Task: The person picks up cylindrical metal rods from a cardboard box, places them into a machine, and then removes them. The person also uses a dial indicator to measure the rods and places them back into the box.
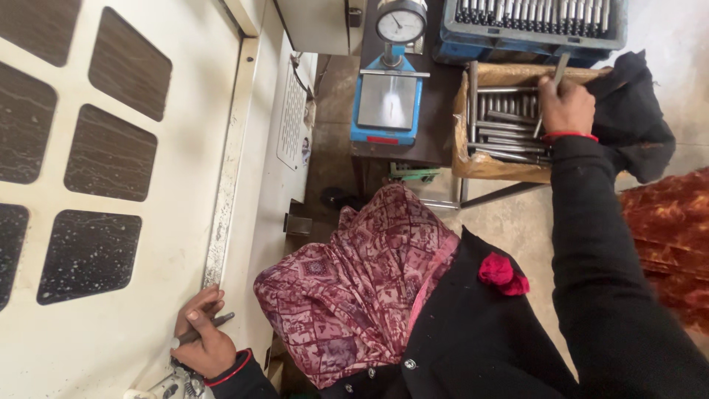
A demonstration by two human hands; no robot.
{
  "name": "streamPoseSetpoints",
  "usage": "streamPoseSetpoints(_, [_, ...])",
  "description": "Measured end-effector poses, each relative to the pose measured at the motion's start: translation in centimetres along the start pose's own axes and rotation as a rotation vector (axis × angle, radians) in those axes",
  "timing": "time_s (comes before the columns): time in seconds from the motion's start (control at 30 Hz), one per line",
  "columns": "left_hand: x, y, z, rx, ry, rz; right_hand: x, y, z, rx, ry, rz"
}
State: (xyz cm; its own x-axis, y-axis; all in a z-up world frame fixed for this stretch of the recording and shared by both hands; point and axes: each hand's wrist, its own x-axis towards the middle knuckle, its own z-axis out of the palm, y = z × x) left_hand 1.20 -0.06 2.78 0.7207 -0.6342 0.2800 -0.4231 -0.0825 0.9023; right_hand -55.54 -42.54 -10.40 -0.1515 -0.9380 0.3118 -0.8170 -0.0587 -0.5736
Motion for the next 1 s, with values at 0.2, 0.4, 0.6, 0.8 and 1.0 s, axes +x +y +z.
streamPoseSetpoints(0.2, [-0.2, -0.2, -0.6, -0.023, -0.037, 0.018, 5.6, 1.7, -4.9, 1.635, 0.269, 0.284])
streamPoseSetpoints(0.4, [-0.2, -1.2, -0.3, -0.029, -0.033, 0.043, 8.6, 2.6, -7.6, 1.241, 0.306, 0.130])
streamPoseSetpoints(0.6, [-0.3, -2.2, -1.0, 0.033, -0.071, 0.049, 5.3, 4.8, -4.5, 0.865, 0.175, 0.225])
streamPoseSetpoints(0.8, [-0.4, -3.5, -0.6, 0.124, -0.066, 0.086, 1.3, 4.1, -2.0, 0.210, 0.195, 0.223])
streamPoseSetpoints(1.0, [-0.5, -4.4, -0.2, 0.186, -0.024, 0.051, 0.8, 2.2, -2.3, -0.248, 0.327, 0.058])
